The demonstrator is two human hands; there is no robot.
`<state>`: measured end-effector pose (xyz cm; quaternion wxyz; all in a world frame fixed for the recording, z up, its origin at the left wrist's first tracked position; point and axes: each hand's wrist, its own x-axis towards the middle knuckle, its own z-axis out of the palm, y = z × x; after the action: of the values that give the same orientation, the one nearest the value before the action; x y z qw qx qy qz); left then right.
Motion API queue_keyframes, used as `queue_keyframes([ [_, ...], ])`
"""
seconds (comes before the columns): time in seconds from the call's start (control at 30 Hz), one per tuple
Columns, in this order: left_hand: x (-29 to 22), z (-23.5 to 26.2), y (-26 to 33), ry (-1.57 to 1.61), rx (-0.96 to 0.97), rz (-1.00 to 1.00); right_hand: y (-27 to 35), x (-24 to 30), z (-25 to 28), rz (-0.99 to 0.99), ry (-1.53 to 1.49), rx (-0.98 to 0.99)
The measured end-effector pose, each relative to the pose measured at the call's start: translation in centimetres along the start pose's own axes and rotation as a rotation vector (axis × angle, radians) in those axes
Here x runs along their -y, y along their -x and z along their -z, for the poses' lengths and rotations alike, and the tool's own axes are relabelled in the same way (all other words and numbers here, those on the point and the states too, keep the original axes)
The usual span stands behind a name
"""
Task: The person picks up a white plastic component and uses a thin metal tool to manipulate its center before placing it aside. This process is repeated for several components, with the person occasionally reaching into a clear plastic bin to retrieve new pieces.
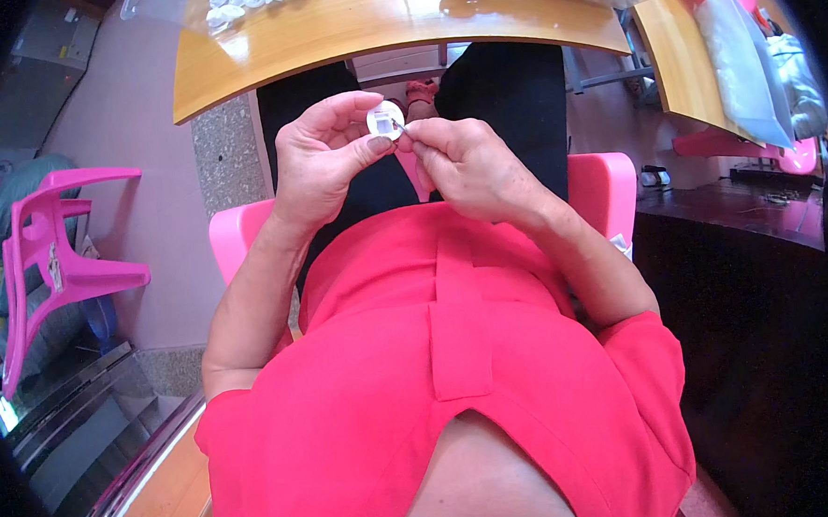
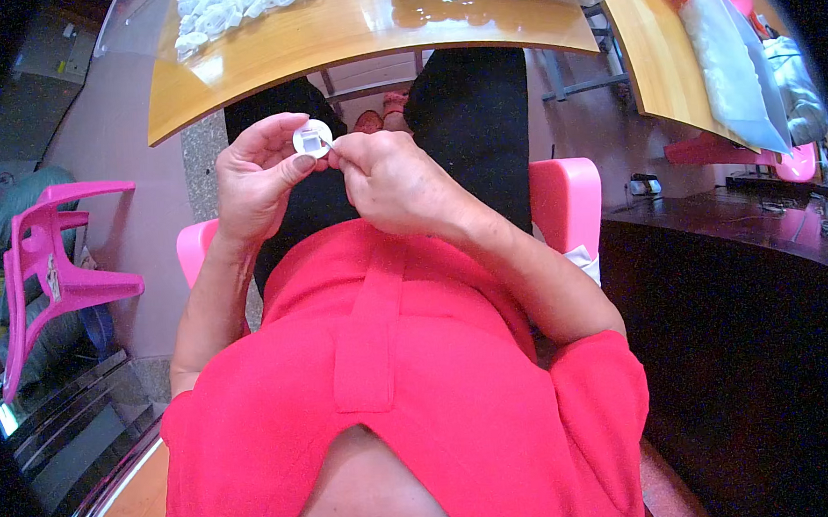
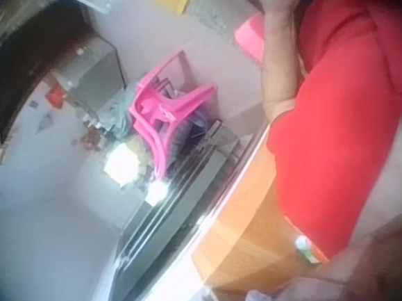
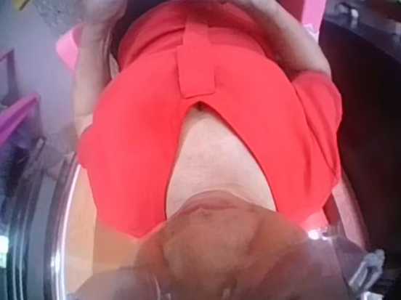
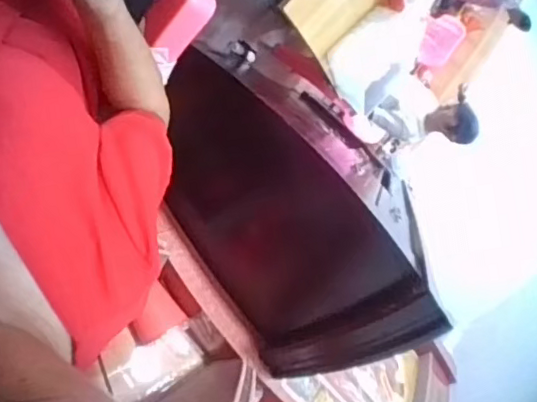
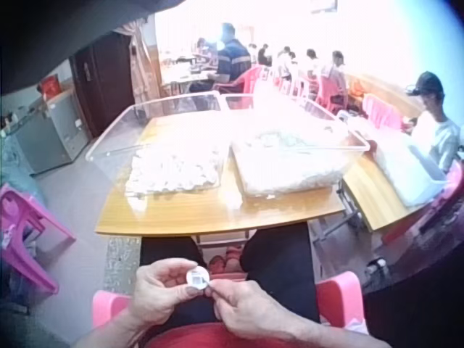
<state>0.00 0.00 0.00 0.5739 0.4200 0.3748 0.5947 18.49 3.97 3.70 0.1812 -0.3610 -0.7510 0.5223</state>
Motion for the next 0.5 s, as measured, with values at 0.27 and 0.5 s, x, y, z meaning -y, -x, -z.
queue_keyframes([
  [0.27, 0.2, -0.7, 0.1, -0.034, -0.03, -0.019, 0.2, -0.9, -0.4, 0.239, 0.235, -0.117],
  [0.5, 0.5, -1.0, 0.5, -0.092, -0.064, -0.023, 0.5, -1.5, -1.4, 0.298, 0.512, -0.143],
])
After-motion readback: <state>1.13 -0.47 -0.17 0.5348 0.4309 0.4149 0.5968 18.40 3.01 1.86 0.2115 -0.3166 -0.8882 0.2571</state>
